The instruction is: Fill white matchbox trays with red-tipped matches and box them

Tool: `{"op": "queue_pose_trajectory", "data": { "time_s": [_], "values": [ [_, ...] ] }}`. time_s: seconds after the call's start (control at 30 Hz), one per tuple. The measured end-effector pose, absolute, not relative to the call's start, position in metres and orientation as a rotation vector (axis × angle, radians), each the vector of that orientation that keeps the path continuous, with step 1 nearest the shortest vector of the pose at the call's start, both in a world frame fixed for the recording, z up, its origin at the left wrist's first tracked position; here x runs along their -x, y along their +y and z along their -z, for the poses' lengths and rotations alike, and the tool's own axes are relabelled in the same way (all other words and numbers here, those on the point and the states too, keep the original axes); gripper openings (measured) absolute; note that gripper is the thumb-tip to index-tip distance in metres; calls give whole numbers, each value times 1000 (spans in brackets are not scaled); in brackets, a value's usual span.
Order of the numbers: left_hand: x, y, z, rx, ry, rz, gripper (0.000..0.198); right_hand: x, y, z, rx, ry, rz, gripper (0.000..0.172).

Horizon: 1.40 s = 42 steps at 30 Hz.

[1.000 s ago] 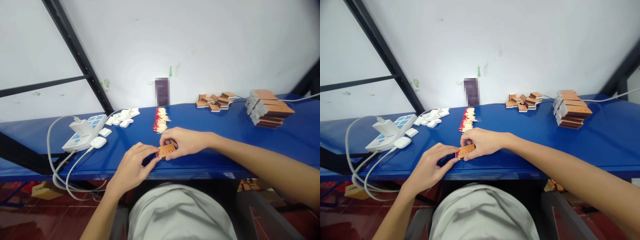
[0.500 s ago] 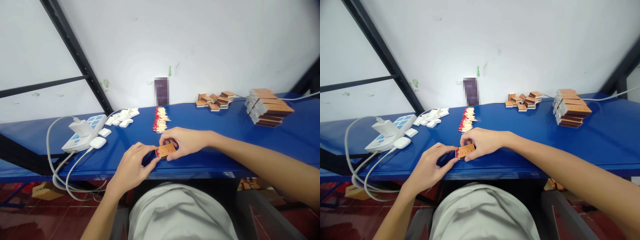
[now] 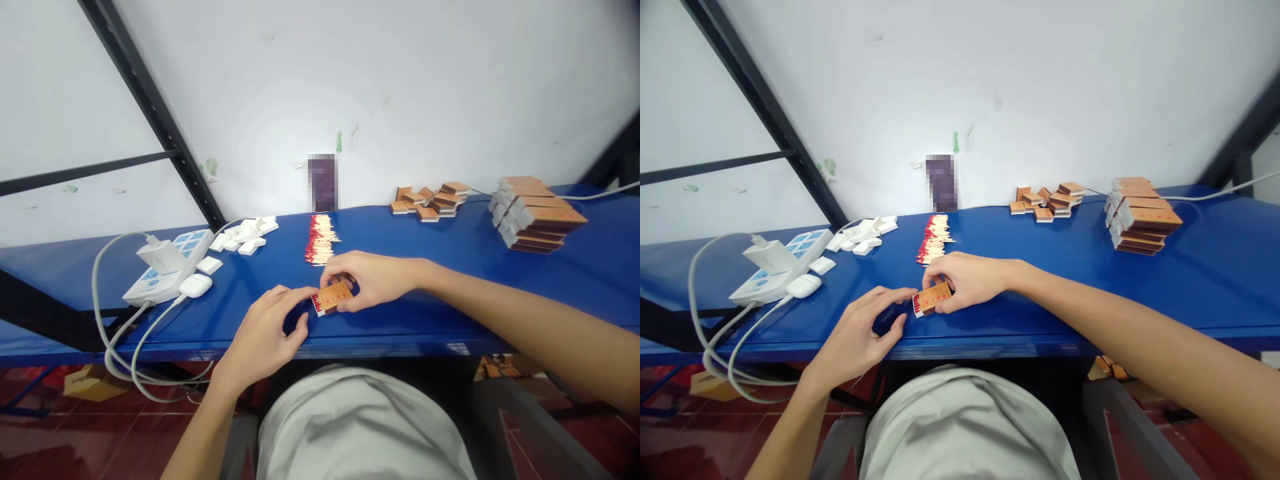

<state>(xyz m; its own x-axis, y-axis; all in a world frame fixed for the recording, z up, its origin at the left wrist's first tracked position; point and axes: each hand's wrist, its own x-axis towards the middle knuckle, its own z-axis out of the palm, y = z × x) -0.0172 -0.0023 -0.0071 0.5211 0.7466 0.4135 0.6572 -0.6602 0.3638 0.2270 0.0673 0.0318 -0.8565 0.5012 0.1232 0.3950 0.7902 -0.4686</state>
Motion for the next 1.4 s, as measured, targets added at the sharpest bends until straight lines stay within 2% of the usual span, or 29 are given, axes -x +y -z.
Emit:
{"op": "queue_pose_trajectory", "data": {
  "time_s": [0.27,0.73,0.93,1.07,1.17,1.27,1.4],
  "values": [
    [18,0,7,-2574,1221,-875,33,-220,64,-25,620,-2724,-597,43],
    [21,1,10,-2589,1230,-864,30,-215,61,-21,605,-2730,-505,38],
    [22,4,11,-2558,1285,-885,36,-219,65,-22,620,-2759,-171,31],
    [19,5,10,-2670,1358,-849,20,-220,64,-32,685,-2799,-79,28],
    [19,6,9,-2712,1409,-812,37,-222,54,-45,763,-2916,4,24],
    [19,5,11,-2689,1401,-817,45,-240,32,-48,979,-2972,241,26],
    [20,5,12,-2613,1376,-797,32,-310,-2,-26,1272,-2712,401,29]
  ]
}}
